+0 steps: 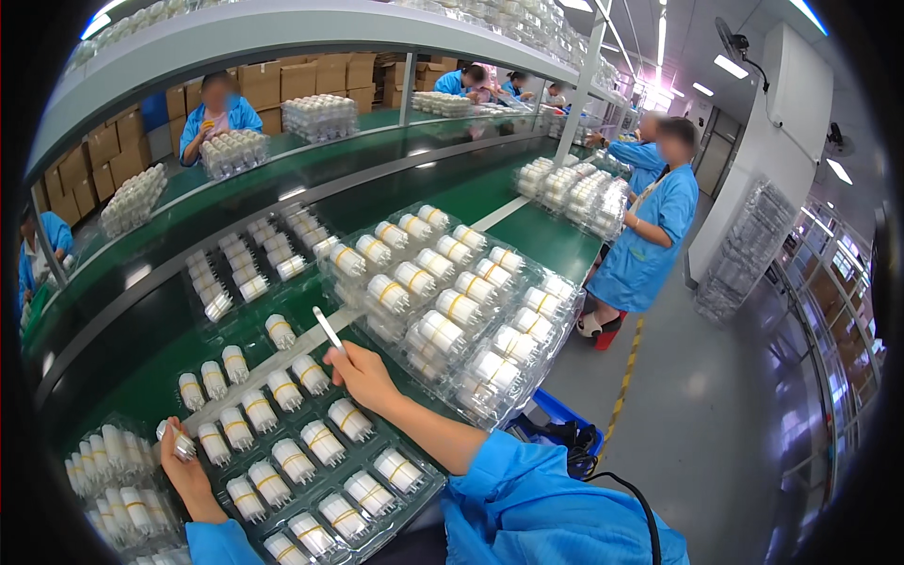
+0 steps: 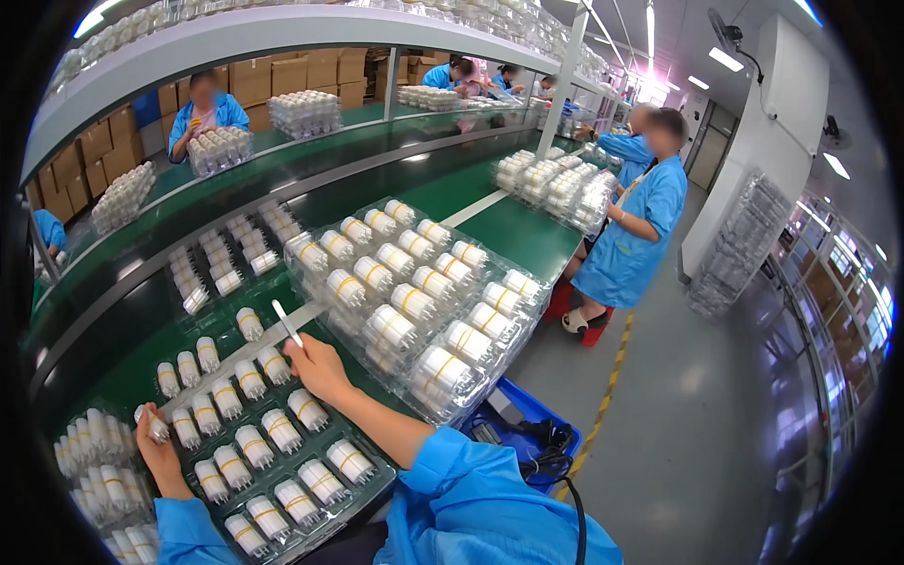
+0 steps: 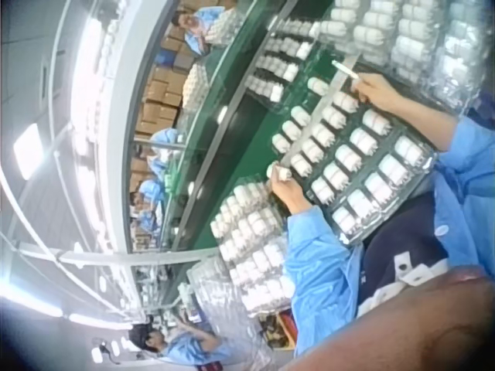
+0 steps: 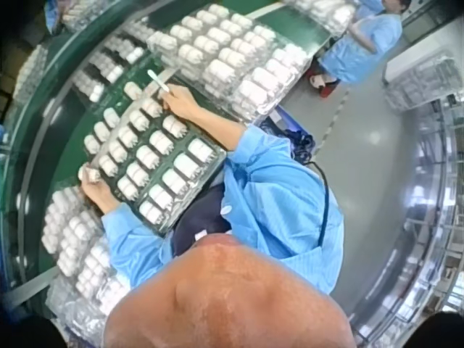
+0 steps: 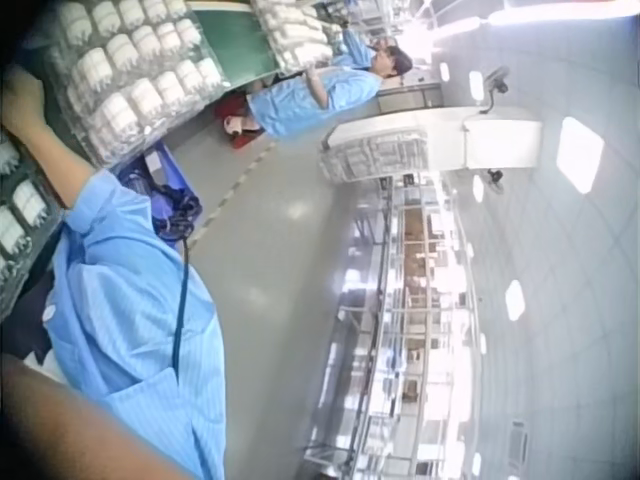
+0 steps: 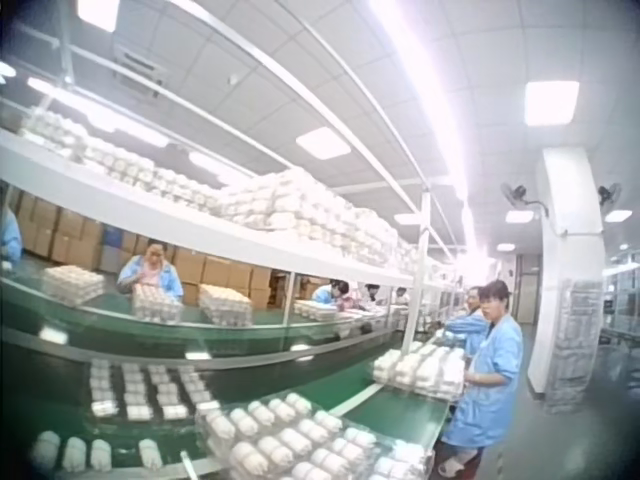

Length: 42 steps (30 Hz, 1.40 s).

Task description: The person uses tweezers to insert small white components into cylindrical white objects with yellow bands. They handle the objects one at a time, placing them into clear plastic trays on a green assembly table. Other workers in blue uniforms are visible in the background performing similar tasks.

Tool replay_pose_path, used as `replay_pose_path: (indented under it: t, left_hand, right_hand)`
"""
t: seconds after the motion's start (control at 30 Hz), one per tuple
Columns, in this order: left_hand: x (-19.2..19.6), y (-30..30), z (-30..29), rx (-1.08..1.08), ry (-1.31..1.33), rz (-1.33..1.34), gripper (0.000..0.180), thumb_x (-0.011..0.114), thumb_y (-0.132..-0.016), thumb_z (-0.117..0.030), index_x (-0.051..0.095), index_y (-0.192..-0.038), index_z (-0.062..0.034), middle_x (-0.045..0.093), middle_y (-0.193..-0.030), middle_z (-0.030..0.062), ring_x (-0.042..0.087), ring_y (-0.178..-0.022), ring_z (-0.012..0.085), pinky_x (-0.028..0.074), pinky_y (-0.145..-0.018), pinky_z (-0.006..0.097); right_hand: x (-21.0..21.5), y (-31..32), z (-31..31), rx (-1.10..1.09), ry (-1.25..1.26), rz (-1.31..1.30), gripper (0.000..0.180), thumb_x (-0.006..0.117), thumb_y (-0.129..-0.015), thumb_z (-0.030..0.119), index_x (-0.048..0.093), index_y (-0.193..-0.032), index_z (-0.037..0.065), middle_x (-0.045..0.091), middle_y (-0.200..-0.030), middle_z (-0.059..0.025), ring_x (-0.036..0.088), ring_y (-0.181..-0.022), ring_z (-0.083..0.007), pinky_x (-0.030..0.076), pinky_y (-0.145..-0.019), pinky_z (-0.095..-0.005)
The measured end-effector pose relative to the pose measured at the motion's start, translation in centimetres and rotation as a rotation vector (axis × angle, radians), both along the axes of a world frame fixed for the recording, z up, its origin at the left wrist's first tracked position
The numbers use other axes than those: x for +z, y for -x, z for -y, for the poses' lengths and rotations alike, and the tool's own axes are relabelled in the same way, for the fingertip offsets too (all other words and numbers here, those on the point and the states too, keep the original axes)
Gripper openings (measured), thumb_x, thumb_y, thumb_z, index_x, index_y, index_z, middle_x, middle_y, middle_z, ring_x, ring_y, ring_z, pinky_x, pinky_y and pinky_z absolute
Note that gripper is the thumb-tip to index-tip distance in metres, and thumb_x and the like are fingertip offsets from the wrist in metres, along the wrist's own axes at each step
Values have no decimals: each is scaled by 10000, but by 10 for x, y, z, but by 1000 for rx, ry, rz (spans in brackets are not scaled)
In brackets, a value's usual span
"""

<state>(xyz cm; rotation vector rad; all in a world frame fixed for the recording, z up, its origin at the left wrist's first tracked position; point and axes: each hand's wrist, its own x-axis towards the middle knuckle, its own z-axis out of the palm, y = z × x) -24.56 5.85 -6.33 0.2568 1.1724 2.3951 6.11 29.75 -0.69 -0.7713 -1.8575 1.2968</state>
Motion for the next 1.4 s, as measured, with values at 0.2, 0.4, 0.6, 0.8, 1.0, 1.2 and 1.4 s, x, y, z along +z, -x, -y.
replay_pose_path:
  t: [0.2,0.4,0.6,0.8,1.0,1.2,1.4]
  left_hand:
    - [-2,-12,-2,34,-9,20,373,612,-936,-166,547,-1225,60,592,-1216,123,545,-1158,183,413,-1026,313]
    - [-7,-13,5,23,-50,37,373,600,-948,-182,548,-1233,52,606,-1189,114,565,-1120,173,431,-991,301]
    - [-18,0,10,5,-110,70,335,593,-954,-180,563,-1195,50,627,-1122,102,587,-1069,167,448,-962,295]
    - [-32,14,15,-124,-197,42,318,576,-965,-182,566,-1170,62,633,-1106,116,599,-1055,192,486,-935,297]
    - [-37,27,27,-118,-192,116,319,561,-973,-184,563,-1183,56,634,-1133,108,605,-1054,180,505,-908,278]
    - [-43,37,32,-153,-220,116,327,551,-977,-186,559,-1199,54,633,-1155,108,603,-1054,172,506,-899,269]
    - [-33,27,30,-180,-229,137,304,552,-977,-186,571,-1192,27,645,-1112,85,612,-1004,161,520,-849,256]
  right_hand:
    - [-31,-7,-10,-39,66,-59,316,460,-1013,319,628,-961,56,508,-609,16,461,-557,-57,384,-521,-237]
    - [-26,-7,-6,-10,17,-75,317,462,-1012,314,625,-953,48,498,-608,17,456,-566,-56,379,-518,-247]
    - [-25,-6,-5,-9,-16,-87,320,465,-1010,311,626,-951,41,499,-605,7,450,-556,-62,373,-516,-255]
    - [-34,-4,-8,-71,-37,-88,334,483,-995,321,612,-906,27,543,-573,-58,534,-524,-152,412,-514,-329]
    - [-34,0,-4,-87,-36,-90,326,481,-997,318,600,-912,27,537,-587,-65,541,-543,-168,416,-530,-334]
    - [-41,0,-6,-99,-59,-38,331,468,-1001,307,599,-931,12,549,-606,-65,553,-565,-149,427,-548,-314]
    - [-42,-2,-6,-87,-23,-22,324,470,-999,304,600,-948,12,567,-619,-73,570,-574,-156,431,-553,-314]
